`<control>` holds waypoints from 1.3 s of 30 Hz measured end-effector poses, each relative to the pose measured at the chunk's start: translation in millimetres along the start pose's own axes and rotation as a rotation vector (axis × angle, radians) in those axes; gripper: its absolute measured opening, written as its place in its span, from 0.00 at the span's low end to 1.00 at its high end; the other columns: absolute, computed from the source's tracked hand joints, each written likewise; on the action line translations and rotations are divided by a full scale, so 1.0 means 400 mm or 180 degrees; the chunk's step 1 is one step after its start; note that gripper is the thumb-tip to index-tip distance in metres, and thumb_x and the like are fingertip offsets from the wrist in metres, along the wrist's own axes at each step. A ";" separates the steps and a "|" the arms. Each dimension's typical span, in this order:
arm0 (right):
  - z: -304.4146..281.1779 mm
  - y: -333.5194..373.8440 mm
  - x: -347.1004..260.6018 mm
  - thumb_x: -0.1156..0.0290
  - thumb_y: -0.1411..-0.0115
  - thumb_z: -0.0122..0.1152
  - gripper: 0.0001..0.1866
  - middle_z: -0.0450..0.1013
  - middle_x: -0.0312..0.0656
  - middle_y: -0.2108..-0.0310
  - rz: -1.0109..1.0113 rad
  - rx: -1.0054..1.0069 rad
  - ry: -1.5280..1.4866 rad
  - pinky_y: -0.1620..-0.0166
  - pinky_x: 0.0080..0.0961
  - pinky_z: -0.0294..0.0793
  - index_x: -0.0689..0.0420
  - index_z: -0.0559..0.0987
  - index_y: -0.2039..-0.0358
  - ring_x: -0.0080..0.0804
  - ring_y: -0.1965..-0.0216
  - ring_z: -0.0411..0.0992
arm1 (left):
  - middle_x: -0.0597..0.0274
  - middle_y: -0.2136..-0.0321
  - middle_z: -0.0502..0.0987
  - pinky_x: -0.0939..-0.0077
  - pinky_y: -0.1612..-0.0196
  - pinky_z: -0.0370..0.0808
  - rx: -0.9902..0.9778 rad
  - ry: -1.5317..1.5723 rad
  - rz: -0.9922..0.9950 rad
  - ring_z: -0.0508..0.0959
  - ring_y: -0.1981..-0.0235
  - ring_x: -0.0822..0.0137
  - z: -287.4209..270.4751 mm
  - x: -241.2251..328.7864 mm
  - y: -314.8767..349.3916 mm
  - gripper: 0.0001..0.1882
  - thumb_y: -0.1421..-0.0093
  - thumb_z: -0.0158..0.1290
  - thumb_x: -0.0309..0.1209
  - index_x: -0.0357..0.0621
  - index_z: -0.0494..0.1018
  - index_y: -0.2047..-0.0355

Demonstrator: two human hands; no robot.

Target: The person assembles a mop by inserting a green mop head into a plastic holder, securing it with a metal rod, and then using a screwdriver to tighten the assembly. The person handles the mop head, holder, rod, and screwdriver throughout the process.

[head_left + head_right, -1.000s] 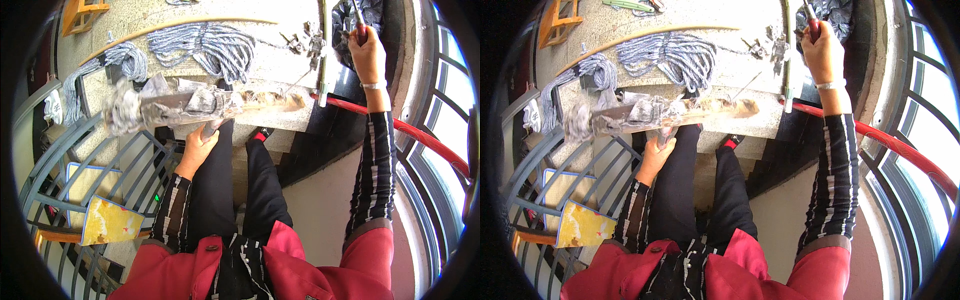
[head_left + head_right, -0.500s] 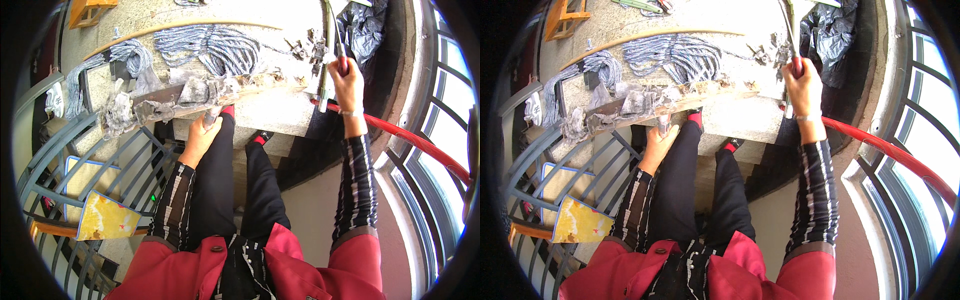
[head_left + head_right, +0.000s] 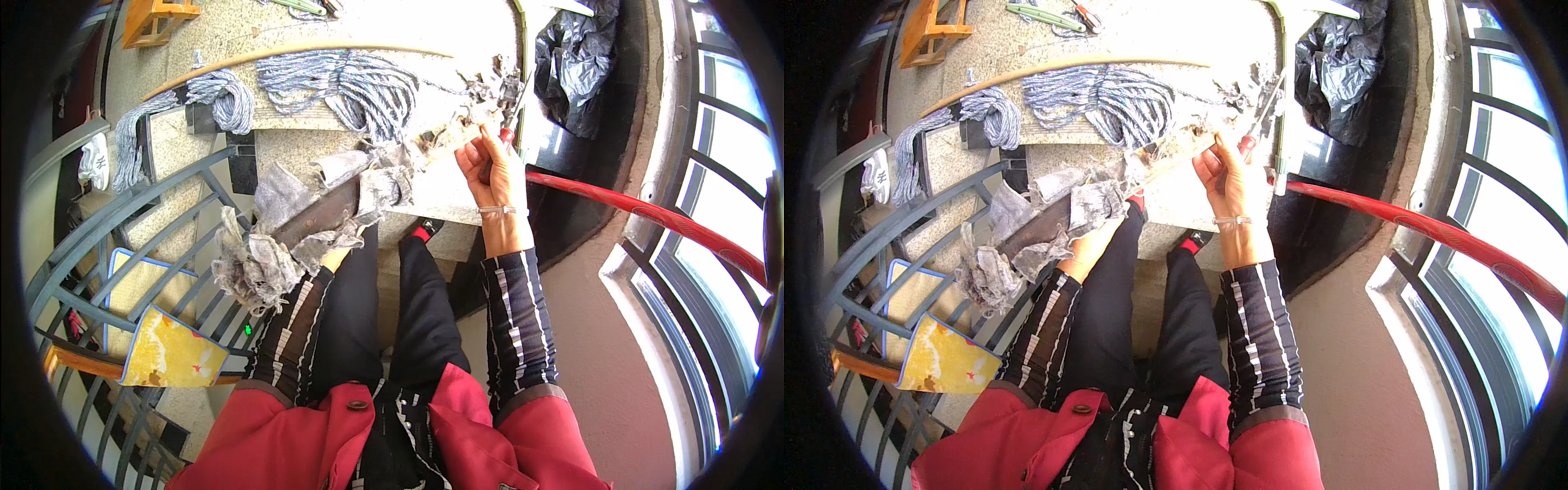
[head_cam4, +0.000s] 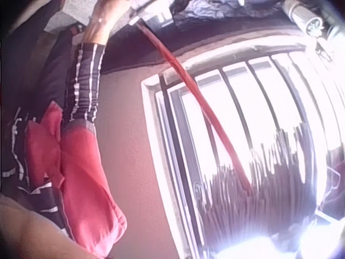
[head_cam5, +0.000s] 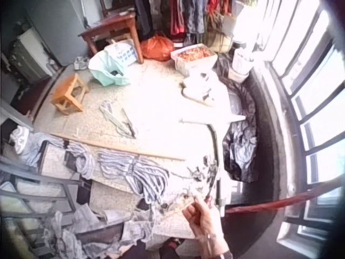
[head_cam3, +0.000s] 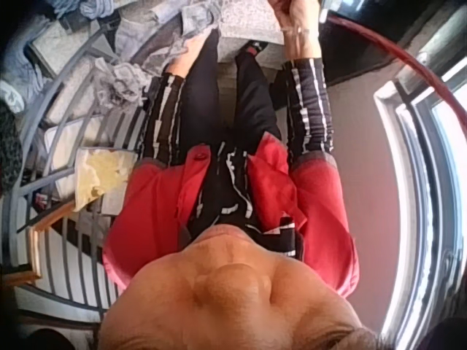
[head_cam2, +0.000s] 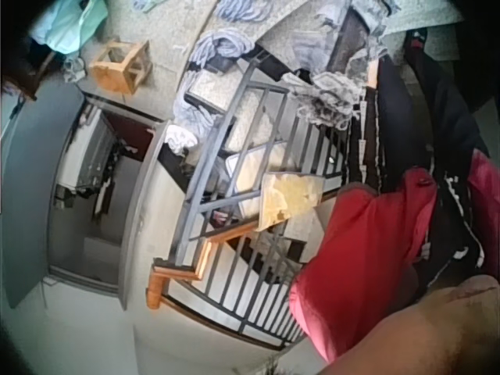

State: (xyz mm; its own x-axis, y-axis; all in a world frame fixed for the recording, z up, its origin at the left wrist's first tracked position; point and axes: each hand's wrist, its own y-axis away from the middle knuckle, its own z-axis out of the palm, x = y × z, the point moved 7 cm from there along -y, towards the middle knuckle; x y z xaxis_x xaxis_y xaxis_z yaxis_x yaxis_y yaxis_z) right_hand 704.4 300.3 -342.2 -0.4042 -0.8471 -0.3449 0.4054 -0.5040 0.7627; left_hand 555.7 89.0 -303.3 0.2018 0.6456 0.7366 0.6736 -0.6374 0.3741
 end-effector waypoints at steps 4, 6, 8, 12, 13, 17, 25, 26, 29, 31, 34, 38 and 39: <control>-0.002 0.001 -0.027 0.72 0.43 0.64 0.04 0.74 0.35 0.78 -0.0025 0.0138 0.0174 0.65 0.33 0.80 0.53 0.76 0.71 0.28 0.77 0.75 | 0.63 0.80 0.74 0.73 0.69 0.71 -0.0126 -0.0036 -0.0031 0.72 0.75 0.76 0.008 0.003 0.002 0.14 0.44 0.59 0.36 0.35 0.75 0.71; 0.005 0.001 -0.038 0.73 0.43 0.64 0.07 0.73 0.33 0.75 -0.0037 0.0132 0.0339 0.65 0.29 0.80 0.51 0.73 0.70 0.25 0.75 0.75 | 0.63 0.79 0.75 0.74 0.68 0.71 -0.0206 -0.0057 -0.0037 0.72 0.74 0.76 0.012 0.003 0.004 0.14 0.44 0.59 0.36 0.35 0.75 0.71; 0.013 0.002 -0.047 0.73 0.44 0.64 0.07 0.73 0.33 0.76 -0.0158 0.0145 0.0417 0.65 0.29 0.80 0.52 0.73 0.70 0.25 0.75 0.75 | 0.62 0.78 0.75 0.74 0.68 0.71 -0.0340 -0.0103 -0.0060 0.73 0.74 0.76 0.018 0.005 -0.001 0.14 0.45 0.60 0.36 0.35 0.75 0.70; 0.030 0.013 -0.068 0.74 0.44 0.65 0.08 0.73 0.34 0.75 -0.0398 0.0084 0.0530 0.65 0.28 0.80 0.54 0.72 0.70 0.25 0.75 0.75 | 0.61 0.76 0.77 0.75 0.66 0.72 -0.0710 -0.0127 0.0064 0.75 0.72 0.75 0.019 0.043 -0.031 0.14 0.45 0.60 0.36 0.35 0.75 0.69; 0.031 0.017 -0.073 0.74 0.44 0.65 0.09 0.73 0.34 0.75 -0.0425 0.0096 0.0628 0.66 0.27 0.80 0.54 0.71 0.68 0.25 0.75 0.75 | 0.61 0.76 0.77 0.75 0.66 0.72 -0.0875 -0.0308 -0.0196 0.75 0.72 0.75 0.023 0.041 -0.039 0.14 0.45 0.60 0.36 0.35 0.75 0.69; 0.033 0.061 -0.102 0.68 0.40 0.61 0.09 0.72 0.36 0.76 -0.0537 0.0091 0.1235 0.68 0.26 0.80 0.57 0.71 0.65 0.26 0.76 0.74 | 0.66 0.77 0.76 0.78 0.68 0.71 -0.1042 0.0572 -0.0296 0.72 0.72 0.79 0.020 0.101 -0.077 0.13 0.44 0.59 0.36 0.35 0.74 0.72; 0.046 0.331 -0.176 0.66 0.34 0.49 0.09 0.68 0.33 0.78 -0.0599 -0.0462 0.3531 0.76 0.14 0.61 0.59 0.72 0.65 0.16 0.81 0.62 | 0.71 0.81 0.71 0.78 0.75 0.65 -0.1000 0.0563 -0.0507 0.67 0.78 0.81 0.014 0.119 -0.125 0.14 0.43 0.58 0.33 0.35 0.71 0.78; 0.044 0.365 -0.168 0.69 0.35 0.51 0.08 0.70 0.35 0.76 -0.0438 -0.0559 0.3741 0.73 0.14 0.65 0.60 0.73 0.61 0.17 0.79 0.63 | 0.71 0.81 0.71 0.78 0.75 0.65 -0.0958 0.0580 -0.0449 0.67 0.77 0.81 0.013 0.127 -0.129 0.14 0.43 0.58 0.33 0.35 0.71 0.78; 0.082 0.446 -0.155 0.71 0.38 0.56 0.16 0.71 0.41 0.70 -0.1038 -0.1077 0.4345 0.64 0.20 0.70 0.63 0.71 0.50 0.25 0.72 0.68 | 0.72 0.81 0.70 0.77 0.75 0.65 -0.0874 0.0650 -0.0443 0.67 0.77 0.81 0.013 0.148 -0.141 0.13 0.43 0.57 0.33 0.35 0.72 0.77; 0.094 0.474 -0.143 0.74 0.40 0.58 0.20 0.71 0.43 0.69 -0.1154 -0.1229 0.4474 0.63 0.21 0.70 0.62 0.70 0.47 0.29 0.71 0.68 | 0.73 0.82 0.69 0.77 0.75 0.65 -0.0734 0.0689 -0.0173 0.66 0.78 0.80 0.007 0.174 -0.142 0.11 0.42 0.56 0.31 0.35 0.72 0.76; 0.112 0.481 -0.134 0.76 0.41 0.58 0.20 0.72 0.46 0.68 -0.1408 -0.1231 0.4531 0.62 0.23 0.71 0.61 0.71 0.47 0.33 0.71 0.70 | 0.74 0.82 0.67 0.78 0.76 0.64 -0.0705 0.0684 -0.0077 0.65 0.78 0.81 0.011 0.181 -0.144 0.10 0.42 0.54 0.29 0.36 0.71 0.77; 0.139 0.473 -0.124 0.77 0.43 0.60 0.21 0.71 0.46 0.70 -0.1820 -0.1225 0.4572 0.64 0.26 0.72 0.60 0.71 0.47 0.36 0.72 0.71 | 0.69 0.83 0.69 0.76 0.74 0.66 -0.0832 0.0694 -0.0204 0.67 0.78 0.78 0.029 0.156 -0.148 0.11 0.43 0.56 0.33 0.37 0.72 0.74; 0.140 0.470 -0.121 0.78 0.43 0.60 0.22 0.71 0.46 0.71 -0.1763 -0.1179 0.4616 0.65 0.27 0.72 0.60 0.72 0.47 0.37 0.72 0.71 | 0.66 0.83 0.70 0.75 0.73 0.67 -0.0855 0.0605 -0.0316 0.68 0.78 0.77 0.031 0.145 -0.147 0.13 0.43 0.58 0.36 0.37 0.72 0.72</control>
State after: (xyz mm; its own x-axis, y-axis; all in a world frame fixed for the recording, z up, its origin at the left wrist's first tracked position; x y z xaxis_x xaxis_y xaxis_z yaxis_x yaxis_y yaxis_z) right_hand 754.3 256.0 -151.3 0.4366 0.1191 -0.8917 0.7353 -0.6184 0.2774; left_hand 536.5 169.1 -289.5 -0.0085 0.6362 0.7715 0.4670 -0.6797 0.5656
